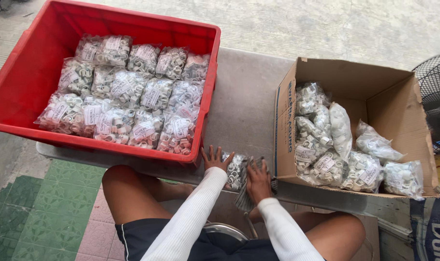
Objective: The person repeatedly wipes small plastic-wrapped packages with a cloth, transferring them from a cardboard box to a red bin. The person handles the packages one at a time, wiping each before placing it into the bin.
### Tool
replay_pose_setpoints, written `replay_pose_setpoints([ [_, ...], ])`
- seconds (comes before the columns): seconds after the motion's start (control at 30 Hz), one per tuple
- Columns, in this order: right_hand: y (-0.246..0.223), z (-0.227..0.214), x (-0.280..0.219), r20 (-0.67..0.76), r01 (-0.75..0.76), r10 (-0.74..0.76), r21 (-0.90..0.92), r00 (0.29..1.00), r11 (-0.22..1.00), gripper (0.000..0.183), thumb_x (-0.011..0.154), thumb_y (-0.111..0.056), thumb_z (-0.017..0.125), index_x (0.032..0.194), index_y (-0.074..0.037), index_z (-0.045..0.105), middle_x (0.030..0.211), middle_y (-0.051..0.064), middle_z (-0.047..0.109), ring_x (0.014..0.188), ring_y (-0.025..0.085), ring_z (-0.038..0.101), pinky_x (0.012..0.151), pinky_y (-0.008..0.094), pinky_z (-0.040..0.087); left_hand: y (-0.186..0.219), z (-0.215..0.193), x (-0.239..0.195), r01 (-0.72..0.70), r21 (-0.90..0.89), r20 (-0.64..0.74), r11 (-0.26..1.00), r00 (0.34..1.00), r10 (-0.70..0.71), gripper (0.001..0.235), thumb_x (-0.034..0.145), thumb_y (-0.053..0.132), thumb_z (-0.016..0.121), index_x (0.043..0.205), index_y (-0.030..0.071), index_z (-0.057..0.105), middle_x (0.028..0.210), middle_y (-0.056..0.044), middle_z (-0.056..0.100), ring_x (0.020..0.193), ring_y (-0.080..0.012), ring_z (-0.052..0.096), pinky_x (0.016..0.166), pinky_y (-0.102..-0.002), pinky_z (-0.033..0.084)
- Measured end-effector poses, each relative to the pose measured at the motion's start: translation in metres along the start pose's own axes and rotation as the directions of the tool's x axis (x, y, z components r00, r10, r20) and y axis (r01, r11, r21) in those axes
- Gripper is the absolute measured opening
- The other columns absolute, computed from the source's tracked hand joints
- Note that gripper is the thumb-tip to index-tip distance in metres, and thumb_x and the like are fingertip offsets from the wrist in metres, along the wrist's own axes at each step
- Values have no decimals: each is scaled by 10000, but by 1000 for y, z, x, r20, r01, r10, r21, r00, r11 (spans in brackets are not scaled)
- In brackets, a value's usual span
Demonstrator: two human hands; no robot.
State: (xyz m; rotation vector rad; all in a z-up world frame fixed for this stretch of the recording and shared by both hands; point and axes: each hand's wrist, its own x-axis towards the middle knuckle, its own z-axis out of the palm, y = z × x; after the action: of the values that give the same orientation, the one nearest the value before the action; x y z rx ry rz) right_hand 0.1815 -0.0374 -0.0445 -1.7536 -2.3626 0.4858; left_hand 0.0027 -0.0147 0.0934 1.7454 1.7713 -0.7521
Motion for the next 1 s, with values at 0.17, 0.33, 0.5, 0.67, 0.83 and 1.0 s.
replay_pose_setpoints([
  [0.17, -3, -26, -28, 41, 436, -435, -17, 900, 900, 529, 941, -248, 456, 1447, -403, 455, 1577, -61, 351, 1460, 399, 213, 1068, 611, 296, -1, 31, 49, 8, 42, 9, 999, 1000, -8, 683, 1032, 311, 368, 1485, 578, -68, 1682, -53, 48, 1526, -393, -111, 1056, -724, -239],
  [0.33, 28, 1, 9, -60, 316, -329, -161, 942, 935, 391, 908, -272, 528, 1290, -299, 609, 1534, -4, 433, 1433, 435, 296, 1062, 607, 341, 2, 0, 3, 15, 55, 20, 998, 1000, -16, 680, 1033, 303, 361, 1489, 576, -64, 1682, -56, 56, 1528, -394, -104, 1056, -722, -242],
  [0.5, -20, -14, 0, -62, 459, -457, 35, 888, 888, 428, 858, -168, 566, 1269, -267, 635, 1442, 16, 528, 1419, 446, 300, 1009, 613, 370, 1, 80, 109, 14, 48, -2, 999, 1000, -14, 784, 974, 456, 496, 1472, 592, -95, 1683, -44, 32, 1520, -392, -125, 1048, -725, -256],
  [0.67, -16, -22, 4, 6, 426, -426, 20, 905, 905, 346, 914, -266, 525, 1236, -311, 645, 1438, -38, 541, 1429, 397, 318, 1062, 613, 315, 0, 37, 49, -6, 17, 4, 1000, 1000, 5, 803, 966, 445, 512, 1470, 593, -96, 1682, -55, 13, 1524, -398, -108, 1046, -736, -246],
  [0.83, 7, 9, 32, 10, -5, 4, 71, 1000, 997, 408, 963, -411, 510, 1368, -450, 536, 1492, -114, 476, 1434, 416, 311, 1037, 686, 359, 1, 20, 22, -9, -21, -20, 1000, 1000, 8, 776, 983, 407, 463, 1461, 594, -119, 1681, -74, 21, 1525, -404, -102, 1036, -738, -261],
  [1.0, -16, -25, -8, 21, 300, -314, 239, 949, 923, 339, 911, -258, 576, 1209, -376, 687, 1422, -94, 565, 1398, 374, 377, 1000, 600, 405, 0, 68, 90, -15, -43, -33, 999, 999, 14, 521, 1035, 431, 239, 1467, 607, 6, 1677, -50, 106, 1536, -387, -60, 1070, -719, -244],
])
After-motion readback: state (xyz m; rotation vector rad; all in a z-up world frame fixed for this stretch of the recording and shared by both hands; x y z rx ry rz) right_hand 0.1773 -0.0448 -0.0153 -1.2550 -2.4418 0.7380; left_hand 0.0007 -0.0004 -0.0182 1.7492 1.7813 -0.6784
